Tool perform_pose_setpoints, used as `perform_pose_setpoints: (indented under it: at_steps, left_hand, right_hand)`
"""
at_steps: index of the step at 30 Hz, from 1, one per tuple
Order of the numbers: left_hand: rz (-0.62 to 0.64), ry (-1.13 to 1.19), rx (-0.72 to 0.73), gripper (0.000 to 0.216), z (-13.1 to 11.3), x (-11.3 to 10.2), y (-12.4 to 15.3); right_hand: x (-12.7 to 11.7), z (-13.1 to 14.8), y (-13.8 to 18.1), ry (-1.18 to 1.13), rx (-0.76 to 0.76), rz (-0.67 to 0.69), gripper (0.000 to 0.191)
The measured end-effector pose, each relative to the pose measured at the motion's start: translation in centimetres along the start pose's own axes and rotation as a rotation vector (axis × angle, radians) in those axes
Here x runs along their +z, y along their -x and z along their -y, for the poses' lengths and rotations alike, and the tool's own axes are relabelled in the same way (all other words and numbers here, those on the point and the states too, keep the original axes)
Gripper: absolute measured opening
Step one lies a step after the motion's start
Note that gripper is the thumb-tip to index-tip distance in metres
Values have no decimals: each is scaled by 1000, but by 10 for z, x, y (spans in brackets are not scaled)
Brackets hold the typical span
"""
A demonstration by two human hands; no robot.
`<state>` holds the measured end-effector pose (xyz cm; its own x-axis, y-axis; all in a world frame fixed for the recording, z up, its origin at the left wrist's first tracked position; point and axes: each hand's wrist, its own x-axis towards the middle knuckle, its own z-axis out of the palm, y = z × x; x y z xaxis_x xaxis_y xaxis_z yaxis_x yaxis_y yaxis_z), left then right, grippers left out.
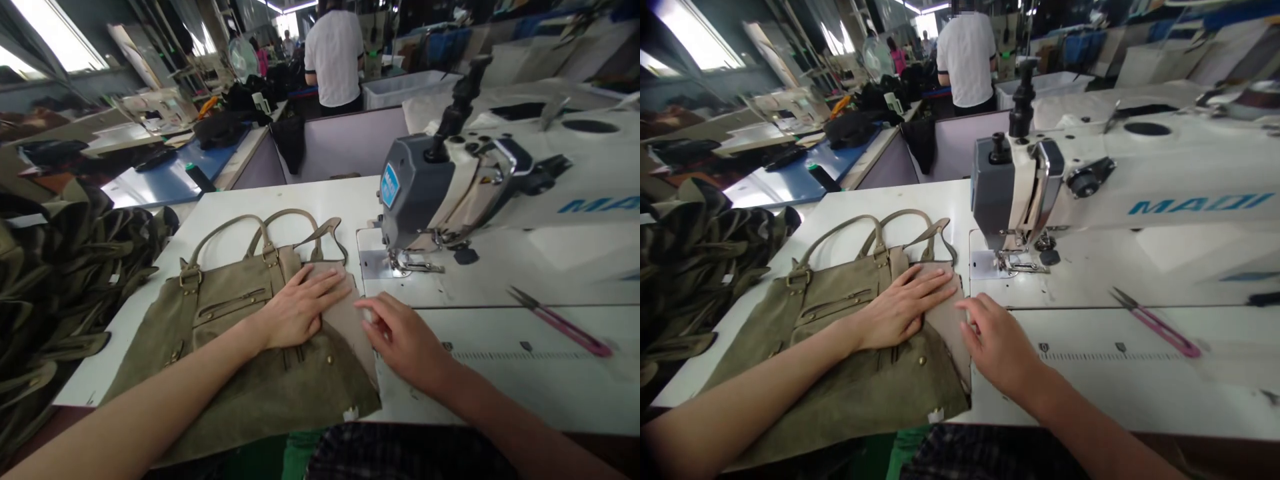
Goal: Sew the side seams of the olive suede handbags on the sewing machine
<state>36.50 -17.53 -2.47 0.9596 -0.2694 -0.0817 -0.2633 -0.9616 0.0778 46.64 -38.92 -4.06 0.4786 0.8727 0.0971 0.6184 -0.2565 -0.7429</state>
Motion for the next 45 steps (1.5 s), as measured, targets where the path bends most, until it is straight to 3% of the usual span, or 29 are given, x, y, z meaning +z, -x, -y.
perform_pose_setpoints:
  at_steps: [3,7,12,14,18,22,26,30,33,37,41,45]
  left_hand:
    - [86,41,26,88,4,4,-4]
    - [104,95,10,89,6,1,-7]
    - [43,201,0,51,0,-8,-8]
    - [42,226,26,37,-1,-9,-8]
    - [52,262,61,25,1,-9,-9]
    - [44,301,72,23,3,-7,-8]
    - [27,319,67,45,4,-5,-6]
    - [73,274,32,88,5,-2,-8]
    - [119,228,37,95,6,-1,-10]
    - [149,218,27,95,5,-1,-12]
    - [102,255,-15,77,3,-3,-12]
    - [-93,248,-107,36,4,0,-20]
  right_hand:
    - [-3,5,33,-9,-106,68,31]
    - [-1,10,51,-84,-120,148,39]
    - [1,4,46,210,-115,-91,36]
    - [1,5,43,314,-107,-107,31]
    - [8,14,41,165,-152,-12,24]
    - [14,10,41,46,-151,-84,21]
    - [9,-1,31,157,-336,-178,21]
    - [7,-3,24,261,-536,-92,22]
    - [10,2,28,194,-520,-40,26]
    - [13,11,45,96,-461,-85,29]
    - [18,13,56,50,-438,-163,31]
    - [21,12,62,46,-463,-176,30]
